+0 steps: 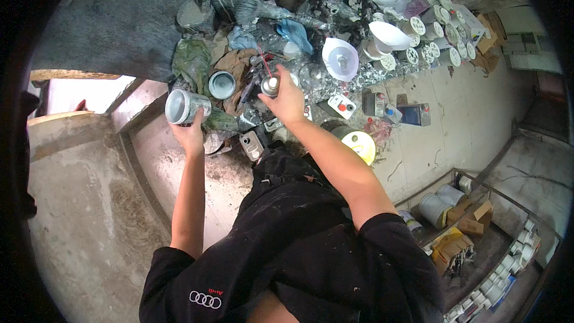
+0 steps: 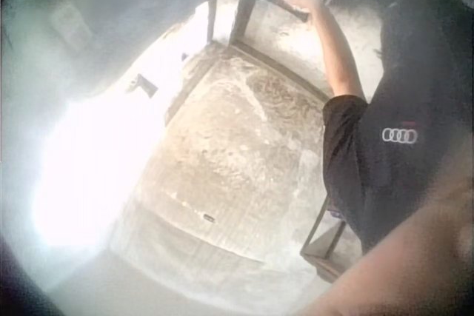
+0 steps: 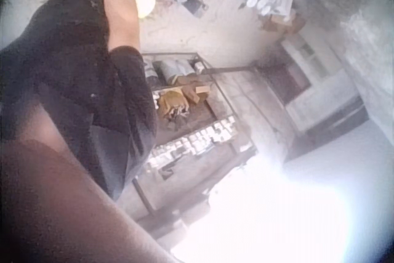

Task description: The person disassembles a paint sprayer, rinses its components in a bucket, and uses a spray can to clean the parts. They reassemble the sprayer and wipe a white car with a cloth.

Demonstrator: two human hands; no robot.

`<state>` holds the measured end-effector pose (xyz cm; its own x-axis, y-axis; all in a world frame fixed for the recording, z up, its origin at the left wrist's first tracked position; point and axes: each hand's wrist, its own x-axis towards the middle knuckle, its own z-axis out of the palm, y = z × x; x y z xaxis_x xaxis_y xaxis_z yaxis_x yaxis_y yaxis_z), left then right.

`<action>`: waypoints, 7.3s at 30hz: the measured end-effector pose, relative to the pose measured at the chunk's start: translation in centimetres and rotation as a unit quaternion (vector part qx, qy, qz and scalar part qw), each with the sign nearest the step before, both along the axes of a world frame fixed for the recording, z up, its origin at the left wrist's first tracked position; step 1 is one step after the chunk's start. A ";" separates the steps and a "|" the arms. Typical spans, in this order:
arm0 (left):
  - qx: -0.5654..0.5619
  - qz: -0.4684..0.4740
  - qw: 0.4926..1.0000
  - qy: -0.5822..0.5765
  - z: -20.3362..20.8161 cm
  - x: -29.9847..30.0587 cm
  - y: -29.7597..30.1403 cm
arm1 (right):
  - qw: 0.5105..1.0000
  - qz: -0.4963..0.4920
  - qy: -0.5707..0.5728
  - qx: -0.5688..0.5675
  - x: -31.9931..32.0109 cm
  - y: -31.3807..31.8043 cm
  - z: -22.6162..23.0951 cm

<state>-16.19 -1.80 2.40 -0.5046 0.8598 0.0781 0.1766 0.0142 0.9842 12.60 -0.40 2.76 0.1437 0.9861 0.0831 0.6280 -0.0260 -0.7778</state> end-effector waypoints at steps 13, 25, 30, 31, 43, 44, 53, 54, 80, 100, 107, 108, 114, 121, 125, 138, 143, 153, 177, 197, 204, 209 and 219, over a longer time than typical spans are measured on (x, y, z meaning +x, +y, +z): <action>-0.057 -0.062 0.991 0.104 1.6 5.2 0.4 | 0.995 0.041 -0.087 -0.026 -1.4 -2.1 0.6; -0.023 -0.176 0.978 0.110 3.8 8.7 0.5 | 0.982 0.116 -0.040 0.144 -3.5 -0.6 2.9; 0.070 -0.299 0.950 0.050 3.5 7.1 -0.1 | 0.983 0.098 0.089 0.129 -4.2 0.0 3.6; 0.070 -0.291 0.953 0.054 3.0 6.7 0.0 | 0.979 0.084 0.125 0.135 -4.2 0.0 3.9; -0.134 -0.240 0.886 0.375 -8.2 11.4 5.0 | 0.956 -0.075 0.244 0.144 0.3 0.4 9.4; -0.137 -0.240 0.885 0.375 -8.5 11.7 5.4 | 0.954 -0.079 0.250 0.146 0.6 0.2 9.6; -0.060 -0.208 0.914 0.344 -7.9 11.6 6.0 | 0.932 -0.086 0.309 0.171 1.8 -0.1 10.7; -0.057 -0.204 0.917 0.337 -7.6 11.4 5.9 | 0.927 -0.078 0.330 0.159 1.5 0.2 10.9; -0.083 -0.287 0.916 0.266 17.4 -2.5 -3.7 | 0.863 0.306 0.401 -0.001 -5.1 8.9 23.1; 0.079 -0.238 0.920 0.300 25.2 4.5 -2.4 | 0.863 0.319 0.317 0.231 -1.2 5.7 32.3; 0.174 -0.254 0.896 0.321 26.4 7.0 -1.7 | 0.808 0.328 0.448 0.197 1.0 5.0 32.9; 0.176 -0.256 0.894 0.323 26.6 7.3 -1.6 | 0.824 0.317 0.416 0.217 1.2 5.0 33.0; 0.162 -0.251 0.907 0.298 27.7 9.3 -1.4 | 0.846 0.287 0.345 0.287 2.6 4.6 33.7; 0.195 -0.292 0.883 0.310 28.1 10.8 -0.9 | 0.891 0.213 0.240 0.321 4.6 4.3 35.0; 0.206 -0.308 0.871 0.322 27.8 12.0 -0.4 | 0.752 0.308 0.517 0.268 6.3 4.0 35.3; 0.237 -0.319 0.871 0.290 26.6 15.7 0.1 | 0.891 0.147 0.232 0.361 9.8 3.4 35.0; 0.216 -0.344 0.875 0.263 26.5 16.3 -0.1 | 0.819 0.267 0.440 0.255 11.0 2.9 34.9; 0.140 -0.347 0.905 0.204 25.6 16.4 -0.4 | 0.883 0.227 0.298 0.283 11.3 4.2 34.0; -0.029 -0.313 0.935 -0.165 13.0 7.0 -4.1 | 0.975 0.111 0.191 0.034 1.1 5.0 10.2; -0.241 -0.133 0.915 0.295 6.4 -3.3 -10.4 | 0.841 0.083 0.535 -0.008 1.9 1.3 9.8; -0.270 -0.130 0.887 0.352 7.4 -2.3 -9.0 | 0.923 0.151 0.350 0.058 0.0 1.1 11.2; -0.274 -0.144 0.882 0.355 7.7 -1.9 -8.4 | 0.956 0.149 0.216 0.134 -1.7 1.4 12.4; -0.271 -0.135 0.888 0.347 7.9 -1.4 -7.9 | 0.964 0.165 0.121 0.172 -3.1 1.9 14.8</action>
